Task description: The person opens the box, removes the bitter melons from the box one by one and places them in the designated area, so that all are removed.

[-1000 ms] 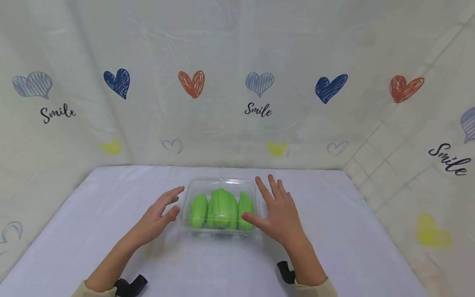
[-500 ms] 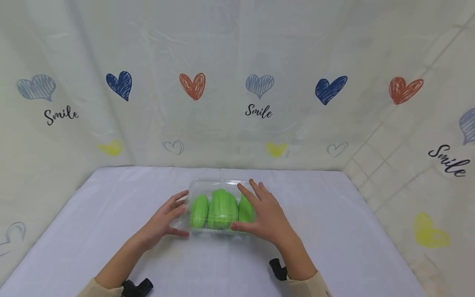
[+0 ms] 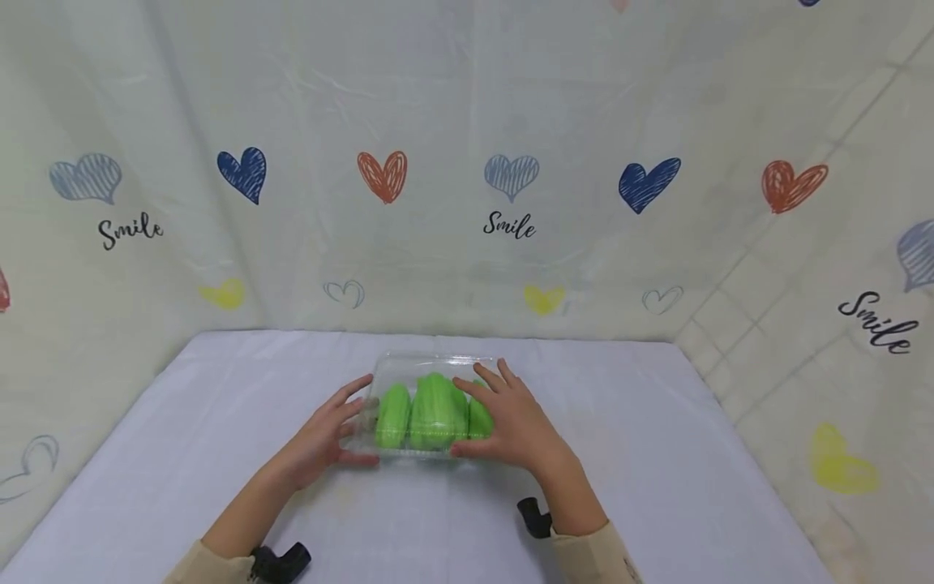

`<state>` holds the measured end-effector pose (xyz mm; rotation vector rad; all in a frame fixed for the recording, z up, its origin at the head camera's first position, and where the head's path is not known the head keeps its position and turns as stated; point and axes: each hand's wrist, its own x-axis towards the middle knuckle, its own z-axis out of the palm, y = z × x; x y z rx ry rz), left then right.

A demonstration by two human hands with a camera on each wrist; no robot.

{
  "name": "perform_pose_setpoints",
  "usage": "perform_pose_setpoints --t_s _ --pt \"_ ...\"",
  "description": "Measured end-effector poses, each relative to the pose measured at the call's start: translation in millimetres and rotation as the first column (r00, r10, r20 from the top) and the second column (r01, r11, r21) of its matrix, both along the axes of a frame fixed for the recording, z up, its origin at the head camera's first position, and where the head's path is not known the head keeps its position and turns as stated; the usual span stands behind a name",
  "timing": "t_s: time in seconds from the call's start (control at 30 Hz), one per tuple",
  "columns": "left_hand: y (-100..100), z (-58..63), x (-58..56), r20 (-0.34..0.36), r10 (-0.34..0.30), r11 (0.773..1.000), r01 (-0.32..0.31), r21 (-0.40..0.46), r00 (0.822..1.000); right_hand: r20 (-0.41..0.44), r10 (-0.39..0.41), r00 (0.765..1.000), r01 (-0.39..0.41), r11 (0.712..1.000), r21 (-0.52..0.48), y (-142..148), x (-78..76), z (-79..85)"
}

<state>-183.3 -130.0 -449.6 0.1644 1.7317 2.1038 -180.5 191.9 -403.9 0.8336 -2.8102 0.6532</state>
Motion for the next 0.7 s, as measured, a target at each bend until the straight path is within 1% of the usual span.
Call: perform_pose_setpoints --t_s 0.17,0.33,0.43,0.57,0.7 --pt "-3 -5.7 -3.3 0.018 0.009 1.0 -0.009 0.002 1.0 0.034 -0.003 0.999 0.003 1.0 -0.001 1 -0.7 2.9" --pt "-9 -14.6 -2.5 0.015 0.001 1.0 -0.001 0.004 1.0 0.032 0.0 0.999 0.0 1.0 -0.005 0 3.7 0.8" --pt "-10 -17.5 -2.4 0.006 -0.001 1.0 0.001 -0.003 1.0 0.019 0.006 1.0 -0.006 1.0 -0.002 0 5.7 0.6" --pt "-9 -17.1 -2.7 -0.005 0.01 1.0 -0.01 -0.011 1.0 -0.014 0.019 1.0 -0.019 1.0 0.0 1 5.7 3.5" --pt "-8 -15.4 -3.8 -0.023 0.005 1.0 -0.006 -0.012 1.0 -0.033 0.031 0.999 -0.031 1.0 -0.003 0 4.7 6.5"
